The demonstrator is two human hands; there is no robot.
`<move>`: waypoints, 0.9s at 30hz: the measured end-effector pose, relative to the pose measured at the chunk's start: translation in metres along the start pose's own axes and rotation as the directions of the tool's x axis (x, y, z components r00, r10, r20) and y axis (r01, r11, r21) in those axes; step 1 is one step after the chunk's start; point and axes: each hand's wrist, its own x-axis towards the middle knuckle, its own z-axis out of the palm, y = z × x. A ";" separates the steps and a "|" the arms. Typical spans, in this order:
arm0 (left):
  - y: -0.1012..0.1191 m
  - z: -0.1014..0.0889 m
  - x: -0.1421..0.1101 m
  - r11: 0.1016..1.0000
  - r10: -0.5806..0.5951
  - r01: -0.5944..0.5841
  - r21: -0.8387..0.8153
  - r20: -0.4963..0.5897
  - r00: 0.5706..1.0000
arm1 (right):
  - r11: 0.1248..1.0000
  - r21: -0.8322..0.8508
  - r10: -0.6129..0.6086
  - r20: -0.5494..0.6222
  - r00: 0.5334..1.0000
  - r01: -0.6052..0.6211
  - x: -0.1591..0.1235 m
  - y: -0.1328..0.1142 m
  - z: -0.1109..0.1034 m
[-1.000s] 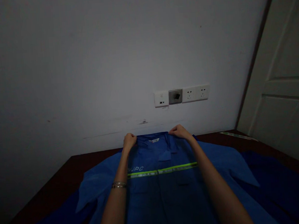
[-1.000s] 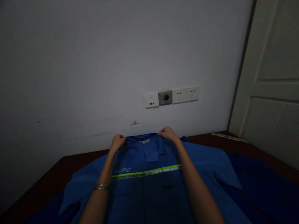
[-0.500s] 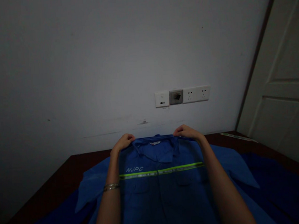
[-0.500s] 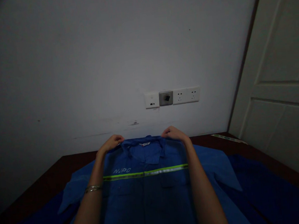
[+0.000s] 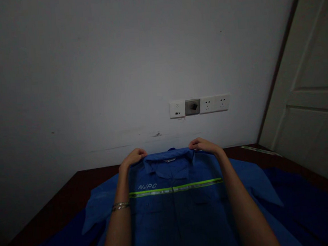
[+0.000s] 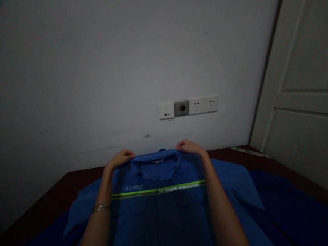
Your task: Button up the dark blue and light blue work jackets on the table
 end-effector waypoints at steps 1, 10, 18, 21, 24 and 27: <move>-0.001 0.003 0.004 0.999 0.006 -0.005 0.049 -0.031 1.000 | 1.000 -0.017 0.001 -0.033 0.999 -0.002 0.003 0.002 0.002; 0.003 0.032 0.022 0.907 -0.055 0.159 0.389 -0.264 0.963 | 0.930 -0.340 0.028 -0.310 0.950 -0.138 0.029 0.027 0.024; 0.068 0.048 0.007 0.794 0.263 -0.048 0.606 -0.271 0.926 | 0.919 -0.373 0.016 -0.283 0.959 -0.125 0.032 0.024 0.025; 0.075 0.068 0.010 0.741 0.325 -0.139 0.657 -0.170 0.930 | 0.930 -0.353 -0.002 -0.277 0.961 -0.100 0.029 0.020 0.022; 0.062 0.087 0.015 0.703 0.337 -0.148 0.696 -0.143 0.930 | 0.934 -0.346 -0.010 -0.285 0.958 -0.093 0.028 0.019 0.022; 0.045 0.096 0.017 0.670 0.309 -0.072 0.739 -0.189 0.932 | 0.939 -0.334 -0.021 -0.289 0.957 -0.080 0.029 0.022 0.022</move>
